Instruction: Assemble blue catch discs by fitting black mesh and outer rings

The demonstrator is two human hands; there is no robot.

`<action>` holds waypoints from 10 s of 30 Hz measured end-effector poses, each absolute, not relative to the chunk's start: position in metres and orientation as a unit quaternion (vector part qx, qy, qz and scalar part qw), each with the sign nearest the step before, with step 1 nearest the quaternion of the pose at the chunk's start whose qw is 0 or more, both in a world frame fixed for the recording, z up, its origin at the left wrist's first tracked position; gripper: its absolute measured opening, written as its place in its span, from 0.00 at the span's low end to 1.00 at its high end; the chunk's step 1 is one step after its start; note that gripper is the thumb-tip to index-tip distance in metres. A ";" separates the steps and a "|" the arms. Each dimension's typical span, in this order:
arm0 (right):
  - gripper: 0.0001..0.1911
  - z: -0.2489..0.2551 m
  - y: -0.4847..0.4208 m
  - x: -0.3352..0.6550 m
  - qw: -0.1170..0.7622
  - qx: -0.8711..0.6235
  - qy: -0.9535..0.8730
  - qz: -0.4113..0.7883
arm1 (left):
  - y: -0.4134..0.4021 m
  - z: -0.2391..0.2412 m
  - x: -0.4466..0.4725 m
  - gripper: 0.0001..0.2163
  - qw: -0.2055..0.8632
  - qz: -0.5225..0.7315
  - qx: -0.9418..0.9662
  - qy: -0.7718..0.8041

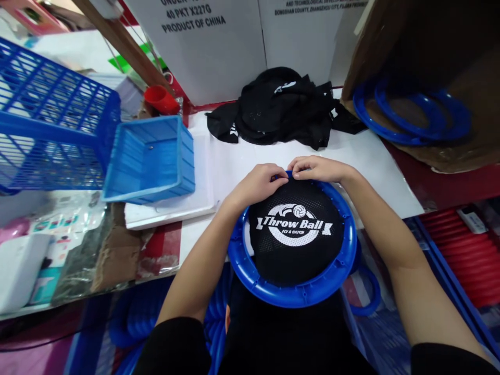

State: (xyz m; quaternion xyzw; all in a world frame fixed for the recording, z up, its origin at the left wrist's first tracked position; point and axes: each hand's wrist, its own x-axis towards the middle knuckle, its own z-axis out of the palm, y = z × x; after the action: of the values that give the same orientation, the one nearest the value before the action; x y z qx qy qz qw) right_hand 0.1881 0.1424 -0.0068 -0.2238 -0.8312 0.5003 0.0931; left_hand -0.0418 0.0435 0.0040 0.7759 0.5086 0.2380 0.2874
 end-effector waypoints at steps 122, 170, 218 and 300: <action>0.14 0.008 0.113 0.200 0.105 -0.298 -0.888 0.333 | 0.033 0.000 -0.038 0.07 0.252 0.184 0.819 0.482; 0.07 0.007 0.118 0.187 0.104 -0.268 -0.856 0.430 | 0.047 -0.002 -0.029 0.04 0.343 0.260 0.724 0.539; 0.07 0.014 0.115 0.207 0.082 -0.260 -0.908 0.318 | 0.024 0.028 -0.086 0.09 0.256 0.030 0.798 0.544; 0.12 0.006 0.130 0.214 0.172 -0.259 -0.887 0.343 | 0.034 0.021 -0.097 0.06 0.255 0.224 0.802 0.492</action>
State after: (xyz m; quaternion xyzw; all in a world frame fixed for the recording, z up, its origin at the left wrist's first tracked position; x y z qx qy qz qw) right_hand 0.2138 0.1297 0.0062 -0.2586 -0.8865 0.3429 0.1720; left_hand -0.0970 0.0341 0.0210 0.8020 0.4917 0.2241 0.2546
